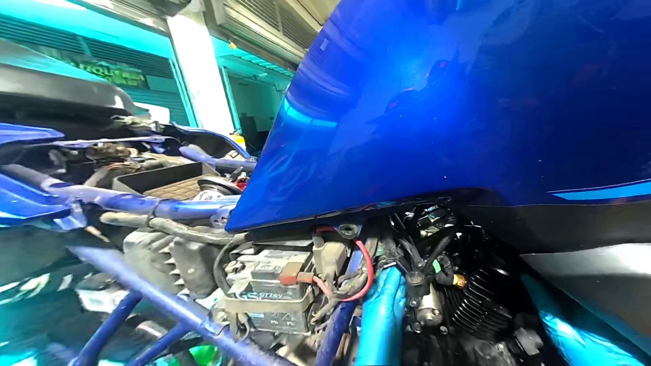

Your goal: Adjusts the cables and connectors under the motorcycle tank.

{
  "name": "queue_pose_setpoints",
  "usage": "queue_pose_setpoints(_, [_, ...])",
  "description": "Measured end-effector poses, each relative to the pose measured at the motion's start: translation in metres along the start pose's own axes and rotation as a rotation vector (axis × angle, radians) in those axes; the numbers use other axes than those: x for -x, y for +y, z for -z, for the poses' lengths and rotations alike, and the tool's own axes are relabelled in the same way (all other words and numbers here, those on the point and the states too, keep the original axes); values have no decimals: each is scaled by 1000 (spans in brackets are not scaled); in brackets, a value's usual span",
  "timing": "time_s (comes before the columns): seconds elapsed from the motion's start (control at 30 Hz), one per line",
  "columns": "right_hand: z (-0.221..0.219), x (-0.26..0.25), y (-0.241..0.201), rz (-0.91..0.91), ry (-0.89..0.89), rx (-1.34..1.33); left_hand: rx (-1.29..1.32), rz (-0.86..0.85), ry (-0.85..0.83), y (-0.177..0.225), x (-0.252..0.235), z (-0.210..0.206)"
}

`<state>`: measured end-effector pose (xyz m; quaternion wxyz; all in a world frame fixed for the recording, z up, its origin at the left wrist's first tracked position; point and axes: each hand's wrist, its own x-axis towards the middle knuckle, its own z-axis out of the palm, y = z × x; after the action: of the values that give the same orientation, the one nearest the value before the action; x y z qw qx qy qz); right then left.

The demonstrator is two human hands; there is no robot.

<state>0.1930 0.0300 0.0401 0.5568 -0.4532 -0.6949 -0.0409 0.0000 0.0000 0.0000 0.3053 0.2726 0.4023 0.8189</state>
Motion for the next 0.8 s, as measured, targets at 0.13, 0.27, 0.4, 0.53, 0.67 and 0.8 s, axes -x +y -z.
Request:
queue_pose_setpoints(0.13, [-12,5,36,79,25,102,-506,-691,-79,-18,43,31])
queue_pose_setpoints(0.27, [-14,7,32,199,165,199,-578,-929,-431,13,56,7])
queue_pose_setpoints(0.4, [-22,14,49,220,221,237,-1005,-937,-360,24,33,-63])
queue_pose_setpoints(0.53, [-11,12,27,195,157,318,-1265,-781,-408,18,4,-90])
queue_pose_setpoints(0.67, [-47,8,73,325,345,255,-1179,-1013,-440,8,-20,-84])
queue_pose_setpoints(0.8, [-41,6,72,370,178,162,-1138,-1175,-367,1,-27,-85])
